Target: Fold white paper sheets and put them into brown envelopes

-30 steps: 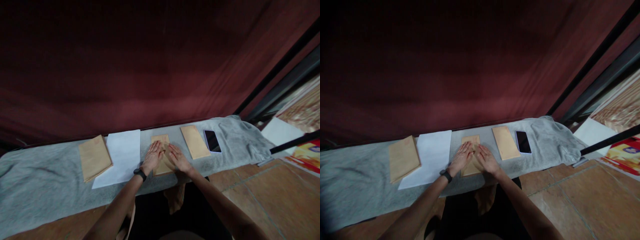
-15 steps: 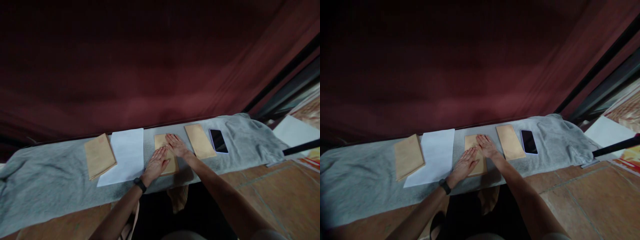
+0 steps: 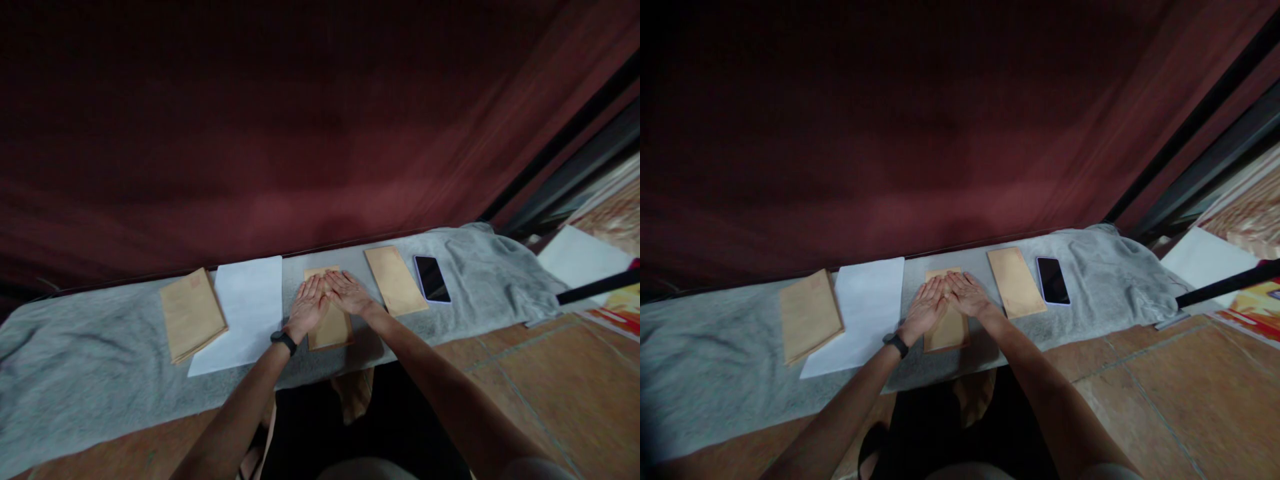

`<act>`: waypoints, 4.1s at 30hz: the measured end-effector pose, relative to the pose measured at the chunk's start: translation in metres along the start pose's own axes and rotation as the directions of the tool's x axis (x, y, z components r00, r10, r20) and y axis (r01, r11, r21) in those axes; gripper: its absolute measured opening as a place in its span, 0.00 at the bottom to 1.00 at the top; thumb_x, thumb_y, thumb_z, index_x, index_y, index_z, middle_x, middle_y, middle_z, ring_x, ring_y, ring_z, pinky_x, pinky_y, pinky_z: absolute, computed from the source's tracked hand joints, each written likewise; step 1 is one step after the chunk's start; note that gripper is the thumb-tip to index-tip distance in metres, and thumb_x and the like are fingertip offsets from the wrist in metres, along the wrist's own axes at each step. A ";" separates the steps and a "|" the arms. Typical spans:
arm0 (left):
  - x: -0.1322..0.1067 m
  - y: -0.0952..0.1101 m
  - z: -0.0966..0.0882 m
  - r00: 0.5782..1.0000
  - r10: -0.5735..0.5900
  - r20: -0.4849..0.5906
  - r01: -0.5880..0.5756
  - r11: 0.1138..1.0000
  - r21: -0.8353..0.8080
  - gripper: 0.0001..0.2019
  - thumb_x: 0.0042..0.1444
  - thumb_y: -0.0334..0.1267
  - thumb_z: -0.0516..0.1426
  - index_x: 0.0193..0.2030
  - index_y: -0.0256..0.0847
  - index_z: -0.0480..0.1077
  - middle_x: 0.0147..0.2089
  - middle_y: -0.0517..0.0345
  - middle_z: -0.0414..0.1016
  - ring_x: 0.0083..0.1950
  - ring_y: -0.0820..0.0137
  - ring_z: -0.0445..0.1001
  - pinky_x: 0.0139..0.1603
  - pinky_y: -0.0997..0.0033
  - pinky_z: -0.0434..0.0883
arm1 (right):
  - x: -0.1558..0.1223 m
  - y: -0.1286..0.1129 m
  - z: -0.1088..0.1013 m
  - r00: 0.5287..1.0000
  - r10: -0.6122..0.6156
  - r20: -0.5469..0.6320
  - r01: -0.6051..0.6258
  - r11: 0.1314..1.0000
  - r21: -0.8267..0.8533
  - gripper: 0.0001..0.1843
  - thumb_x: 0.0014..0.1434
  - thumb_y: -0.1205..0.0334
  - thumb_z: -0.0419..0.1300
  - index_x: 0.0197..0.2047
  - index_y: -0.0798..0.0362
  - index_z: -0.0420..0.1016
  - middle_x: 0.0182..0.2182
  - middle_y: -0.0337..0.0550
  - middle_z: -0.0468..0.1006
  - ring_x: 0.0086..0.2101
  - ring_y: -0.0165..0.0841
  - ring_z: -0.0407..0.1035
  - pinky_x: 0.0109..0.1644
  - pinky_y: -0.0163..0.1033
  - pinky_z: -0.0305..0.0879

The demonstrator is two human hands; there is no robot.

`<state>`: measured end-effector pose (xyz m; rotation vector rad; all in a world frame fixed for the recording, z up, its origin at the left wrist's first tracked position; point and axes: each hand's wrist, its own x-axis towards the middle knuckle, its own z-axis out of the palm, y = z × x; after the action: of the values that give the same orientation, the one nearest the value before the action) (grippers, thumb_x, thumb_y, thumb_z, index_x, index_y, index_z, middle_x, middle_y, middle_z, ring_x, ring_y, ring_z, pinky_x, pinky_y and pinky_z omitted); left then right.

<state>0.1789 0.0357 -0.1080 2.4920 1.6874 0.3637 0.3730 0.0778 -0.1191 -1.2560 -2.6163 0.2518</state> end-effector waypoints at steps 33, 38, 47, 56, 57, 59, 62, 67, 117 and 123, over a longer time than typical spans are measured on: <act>-0.073 0.022 -0.004 0.987 0.157 -0.034 -0.157 0.988 -0.008 0.30 0.73 0.45 0.44 0.76 0.36 0.48 0.76 0.44 0.57 0.77 0.62 0.52 0.75 0.52 0.56 | -0.071 -0.049 0.001 0.993 -0.093 -0.077 0.094 0.996 0.012 0.31 0.73 0.52 0.47 0.74 0.57 0.54 0.71 0.52 0.58 0.71 0.37 0.52 0.75 0.52 0.48; -0.085 0.024 -0.002 0.987 0.160 -0.017 -0.160 0.987 -0.025 0.29 0.73 0.44 0.44 0.76 0.36 0.49 0.76 0.44 0.56 0.78 0.62 0.51 0.75 0.52 0.56 | -0.081 -0.054 -0.001 0.993 -0.099 -0.063 0.101 0.994 0.036 0.33 0.74 0.50 0.47 0.75 0.58 0.52 0.72 0.52 0.56 0.71 0.36 0.51 0.75 0.51 0.49; -0.111 0.035 -0.012 0.979 0.202 -0.004 -0.202 0.979 -0.029 0.29 0.73 0.46 0.45 0.76 0.36 0.50 0.76 0.44 0.55 0.77 0.62 0.52 0.75 0.52 0.56 | -0.105 -0.069 -0.005 0.987 -0.130 -0.090 0.139 0.986 0.090 0.33 0.73 0.51 0.49 0.75 0.57 0.52 0.70 0.54 0.61 0.70 0.37 0.54 0.74 0.51 0.52; -0.133 0.039 -0.012 0.975 0.211 -0.066 -0.214 0.975 -0.050 0.25 0.70 0.39 0.49 0.72 0.39 0.59 0.72 0.49 0.64 0.73 0.63 0.62 0.73 0.54 0.64 | -0.128 -0.085 -0.009 0.988 -0.137 -0.074 0.145 0.982 0.123 0.32 0.73 0.51 0.52 0.74 0.54 0.54 0.70 0.51 0.61 0.70 0.36 0.54 0.74 0.50 0.52; -0.134 0.040 -0.013 0.975 0.212 -0.072 -0.216 0.975 -0.058 0.24 0.70 0.37 0.49 0.71 0.40 0.61 0.71 0.49 0.66 0.72 0.63 0.64 0.72 0.54 0.65 | -0.129 -0.086 -0.009 0.988 -0.139 -0.069 0.146 0.981 0.126 0.32 0.72 0.51 0.53 0.74 0.53 0.55 0.70 0.50 0.62 0.69 0.36 0.55 0.74 0.50 0.52; -0.134 0.041 -0.016 0.974 0.207 -0.088 -0.214 0.974 -0.074 0.21 0.70 0.36 0.49 0.68 0.40 0.65 0.68 0.50 0.70 0.70 0.64 0.68 0.70 0.55 0.68 | -0.131 -0.087 -0.009 0.990 -0.121 -0.077 0.131 0.981 0.144 0.30 0.72 0.54 0.54 0.73 0.52 0.59 0.68 0.48 0.66 0.68 0.36 0.59 0.73 0.49 0.55; -0.133 0.044 -0.020 0.974 0.186 -0.125 -0.199 0.975 -0.101 0.19 0.70 0.34 0.48 0.65 0.41 0.69 0.65 0.51 0.74 0.66 0.64 0.72 0.68 0.56 0.71 | -0.131 -0.089 -0.006 0.991 -0.064 -0.121 0.087 0.976 0.200 0.23 0.71 0.60 0.53 0.68 0.48 0.68 0.64 0.44 0.72 0.64 0.34 0.66 0.70 0.47 0.60; -0.129 0.047 -0.020 0.978 0.107 -0.180 -0.138 0.975 -0.172 0.18 0.70 0.33 0.48 0.60 0.42 0.73 0.59 0.53 0.78 0.61 0.64 0.76 0.64 0.57 0.75 | -0.124 -0.092 0.002 0.977 0.075 -0.199 -0.025 0.970 0.242 0.18 0.71 0.64 0.54 0.58 0.44 0.78 0.56 0.41 0.80 0.56 0.35 0.73 0.61 0.46 0.69; -0.147 0.099 0.000 0.988 0.113 -0.104 -0.111 0.993 0.030 0.29 0.71 0.43 0.48 0.76 0.37 0.51 0.74 0.46 0.60 0.75 0.58 0.57 0.74 0.51 0.61 | -0.171 -0.102 -0.005 0.963 0.126 -0.238 -0.095 0.986 0.138 0.25 0.72 0.64 0.48 0.70 0.54 0.64 0.67 0.48 0.68 0.66 0.39 0.62 0.73 0.54 0.56; -0.150 0.090 0.002 0.990 0.108 -0.093 -0.105 0.994 0.040 0.29 0.70 0.42 0.50 0.75 0.35 0.53 0.74 0.43 0.59 0.76 0.56 0.56 0.74 0.50 0.61 | -0.151 -0.085 -0.012 0.984 0.090 -0.155 -0.054 0.974 0.221 0.24 0.75 0.62 0.43 0.68 0.54 0.67 0.66 0.50 0.69 0.67 0.38 0.61 0.73 0.53 0.55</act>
<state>0.2076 -0.1374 -0.1101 2.6366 1.6108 0.4744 0.4045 -0.0925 -0.1056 -1.2418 -2.3362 0.4149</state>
